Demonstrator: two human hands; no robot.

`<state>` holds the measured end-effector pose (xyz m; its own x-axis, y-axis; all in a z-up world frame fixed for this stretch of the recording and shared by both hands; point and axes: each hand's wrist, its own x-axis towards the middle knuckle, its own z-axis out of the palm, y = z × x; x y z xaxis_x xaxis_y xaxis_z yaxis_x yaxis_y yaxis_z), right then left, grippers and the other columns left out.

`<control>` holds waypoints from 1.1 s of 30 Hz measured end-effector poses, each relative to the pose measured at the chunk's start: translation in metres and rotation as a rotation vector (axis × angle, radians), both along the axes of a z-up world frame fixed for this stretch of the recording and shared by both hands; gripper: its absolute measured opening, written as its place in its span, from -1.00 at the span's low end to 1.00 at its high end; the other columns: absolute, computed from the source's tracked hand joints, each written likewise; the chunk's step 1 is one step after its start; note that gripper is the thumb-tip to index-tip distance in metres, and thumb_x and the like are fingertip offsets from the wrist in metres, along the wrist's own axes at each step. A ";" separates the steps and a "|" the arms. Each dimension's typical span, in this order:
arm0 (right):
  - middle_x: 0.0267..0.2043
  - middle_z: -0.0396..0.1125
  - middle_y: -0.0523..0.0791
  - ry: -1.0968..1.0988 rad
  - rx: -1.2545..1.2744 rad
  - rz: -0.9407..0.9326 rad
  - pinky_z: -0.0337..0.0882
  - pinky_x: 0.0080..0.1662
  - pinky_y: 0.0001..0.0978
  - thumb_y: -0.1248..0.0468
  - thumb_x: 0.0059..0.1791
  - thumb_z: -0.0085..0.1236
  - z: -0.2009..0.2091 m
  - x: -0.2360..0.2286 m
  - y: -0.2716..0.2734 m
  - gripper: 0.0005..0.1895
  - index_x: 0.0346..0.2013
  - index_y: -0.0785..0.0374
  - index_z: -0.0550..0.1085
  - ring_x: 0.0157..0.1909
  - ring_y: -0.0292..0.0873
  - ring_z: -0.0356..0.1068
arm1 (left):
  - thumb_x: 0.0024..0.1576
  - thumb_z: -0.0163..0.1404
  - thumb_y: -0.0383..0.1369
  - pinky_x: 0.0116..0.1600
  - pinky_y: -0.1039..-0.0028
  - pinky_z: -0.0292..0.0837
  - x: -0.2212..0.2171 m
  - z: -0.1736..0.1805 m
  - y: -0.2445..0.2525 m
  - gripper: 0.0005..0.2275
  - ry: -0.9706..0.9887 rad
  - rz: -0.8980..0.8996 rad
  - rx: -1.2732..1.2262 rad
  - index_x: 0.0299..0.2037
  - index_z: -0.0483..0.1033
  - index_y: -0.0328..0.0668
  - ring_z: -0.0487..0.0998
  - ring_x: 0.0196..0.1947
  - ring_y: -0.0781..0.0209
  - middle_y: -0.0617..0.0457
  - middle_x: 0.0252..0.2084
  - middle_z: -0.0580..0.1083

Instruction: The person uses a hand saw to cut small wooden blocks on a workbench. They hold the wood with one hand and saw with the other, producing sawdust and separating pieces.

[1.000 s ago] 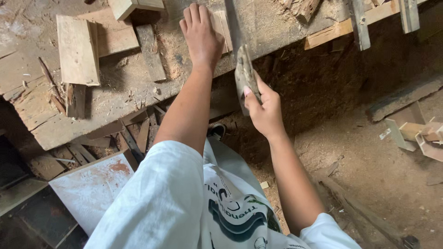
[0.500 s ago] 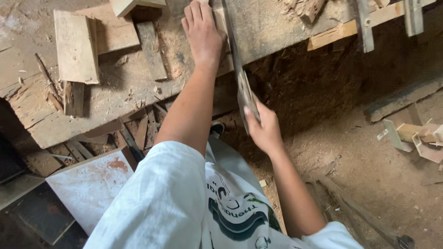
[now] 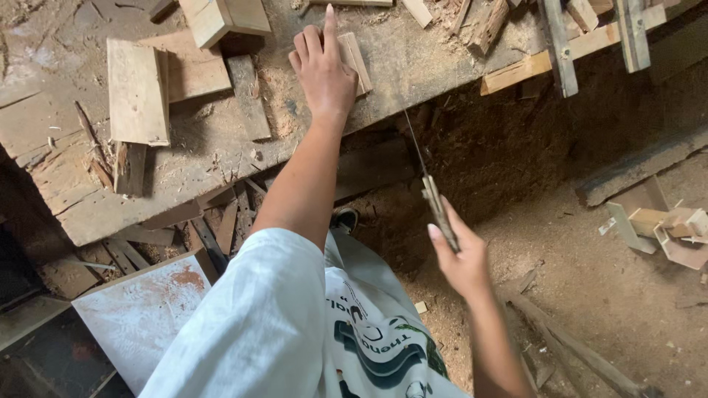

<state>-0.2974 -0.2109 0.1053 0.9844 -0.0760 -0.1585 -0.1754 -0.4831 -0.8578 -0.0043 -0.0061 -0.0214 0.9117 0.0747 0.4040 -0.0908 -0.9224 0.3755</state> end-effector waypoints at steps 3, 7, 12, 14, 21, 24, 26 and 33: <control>-0.38 0.53 -0.11 0.171 -0.121 -0.036 0.14 -0.68 -0.54 0.25 0.06 0.07 0.031 -0.004 -0.013 -0.51 0.31 0.18 0.37 -0.71 -0.39 0.13 | -0.03 -0.01 -0.50 0.12 0.21 0.18 0.003 0.000 -0.002 -0.47 0.024 0.006 -0.017 0.24 0.29 -0.31 0.28 0.06 0.01 -0.11 -0.02 0.29; -0.42 0.51 -0.09 0.187 -0.226 -0.069 0.23 -0.64 -0.51 0.24 0.06 0.09 0.036 0.007 -0.024 -0.53 0.29 0.14 0.43 -0.67 -0.37 0.25 | 0.10 0.00 -0.40 0.15 0.19 0.18 0.001 -0.003 -0.001 -0.76 -0.002 -0.014 -0.152 -0.05 0.30 -0.21 0.28 0.05 0.02 -0.08 -0.06 0.28; -0.13 0.54 0.06 -0.103 -0.322 0.015 0.54 -0.27 -0.39 0.26 0.07 0.19 0.020 0.076 -0.023 -0.56 0.26 0.22 0.48 -0.33 -0.19 0.57 | 0.09 -0.07 -0.47 0.14 0.22 0.18 0.003 0.002 -0.001 -0.82 -0.006 0.005 -0.036 -0.12 0.29 -0.18 0.28 0.05 0.02 -0.08 -0.07 0.28; 0.11 0.46 0.18 -0.400 -0.338 0.145 0.53 0.08 -0.26 0.31 0.15 0.17 0.019 0.116 -0.014 -0.60 0.29 0.30 0.45 0.08 0.02 0.57 | 0.04 -0.05 -0.48 0.15 0.23 0.19 0.001 0.003 0.000 -0.80 0.037 0.003 -0.054 -0.13 0.30 -0.17 0.29 0.06 0.02 -0.07 -0.07 0.29; -0.31 0.42 -0.03 -0.170 -0.162 0.077 0.36 -0.30 -0.38 0.23 0.16 0.12 0.021 0.195 0.016 -0.56 0.34 0.27 0.43 -0.35 -0.21 0.36 | -0.14 0.09 -0.42 0.14 0.20 0.18 -0.002 0.010 -0.001 -0.57 0.012 -0.026 -0.114 -0.02 0.34 -0.24 0.29 0.08 -0.02 -0.08 -0.05 0.29; -0.50 0.26 -0.23 -0.009 0.217 0.002 0.22 -0.44 -0.50 0.18 0.19 0.00 0.009 0.176 0.021 -0.54 0.38 0.24 0.38 -0.51 -0.35 0.15 | -0.20 0.12 -0.42 0.18 0.20 0.18 0.001 0.007 0.001 -0.55 0.095 0.010 0.001 -0.05 0.34 -0.26 0.28 0.11 -0.03 -0.11 -0.04 0.29; -0.52 0.22 -0.28 0.042 0.447 -0.027 0.18 -0.45 -0.54 0.17 0.19 -0.04 -0.004 0.156 0.024 -0.53 0.38 0.26 0.35 -0.54 -0.40 0.10 | -0.20 0.11 -0.42 0.14 0.19 0.18 0.003 0.002 0.001 -0.56 0.095 0.004 0.021 -0.06 0.35 -0.27 0.28 0.08 -0.04 -0.13 -0.05 0.29; -0.52 0.11 -0.28 0.114 0.651 -0.068 0.11 -0.40 -0.56 0.22 0.18 -0.01 -0.032 0.130 0.038 -0.53 0.36 0.35 0.35 -0.48 -0.41 0.08 | -0.04 0.12 -0.46 0.16 0.16 0.19 0.003 -0.008 0.000 -0.65 -0.082 -0.042 -0.088 -0.06 0.33 -0.26 0.27 0.13 -0.05 -0.14 0.01 0.27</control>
